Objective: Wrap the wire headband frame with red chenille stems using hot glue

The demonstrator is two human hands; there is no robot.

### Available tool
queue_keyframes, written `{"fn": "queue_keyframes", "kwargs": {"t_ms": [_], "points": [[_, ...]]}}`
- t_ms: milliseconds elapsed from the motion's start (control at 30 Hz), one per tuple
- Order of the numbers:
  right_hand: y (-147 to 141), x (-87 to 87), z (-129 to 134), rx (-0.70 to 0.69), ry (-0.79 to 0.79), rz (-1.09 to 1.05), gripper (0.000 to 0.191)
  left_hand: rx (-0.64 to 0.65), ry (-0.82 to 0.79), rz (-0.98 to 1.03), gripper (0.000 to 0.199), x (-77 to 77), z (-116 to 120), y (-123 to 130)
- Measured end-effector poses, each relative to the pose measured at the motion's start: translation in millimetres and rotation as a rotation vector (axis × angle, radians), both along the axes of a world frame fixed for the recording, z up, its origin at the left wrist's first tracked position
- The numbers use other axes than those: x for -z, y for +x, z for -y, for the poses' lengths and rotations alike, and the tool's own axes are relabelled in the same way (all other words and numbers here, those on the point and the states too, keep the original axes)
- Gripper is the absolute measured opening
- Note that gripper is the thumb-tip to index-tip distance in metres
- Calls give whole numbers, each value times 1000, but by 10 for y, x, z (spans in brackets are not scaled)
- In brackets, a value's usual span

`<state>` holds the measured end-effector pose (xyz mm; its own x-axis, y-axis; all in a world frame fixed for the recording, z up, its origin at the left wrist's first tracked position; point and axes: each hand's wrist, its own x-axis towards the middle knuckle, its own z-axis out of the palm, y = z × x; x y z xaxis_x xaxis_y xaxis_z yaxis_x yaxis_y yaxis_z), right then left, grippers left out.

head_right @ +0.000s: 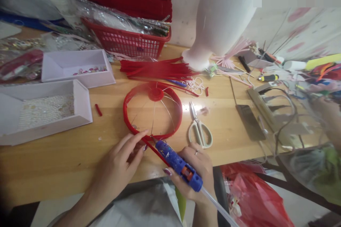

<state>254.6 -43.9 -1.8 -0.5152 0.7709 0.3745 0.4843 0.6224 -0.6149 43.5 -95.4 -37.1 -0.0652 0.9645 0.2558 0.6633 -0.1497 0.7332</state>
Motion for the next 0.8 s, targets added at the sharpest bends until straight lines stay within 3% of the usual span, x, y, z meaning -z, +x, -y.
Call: {"fn": "queue_keyframes", "kwargs": {"t_ms": [800], "points": [[-23,2,0,31,-32,-38,23,8,-12,5,37,-23,-4,-6]]}}
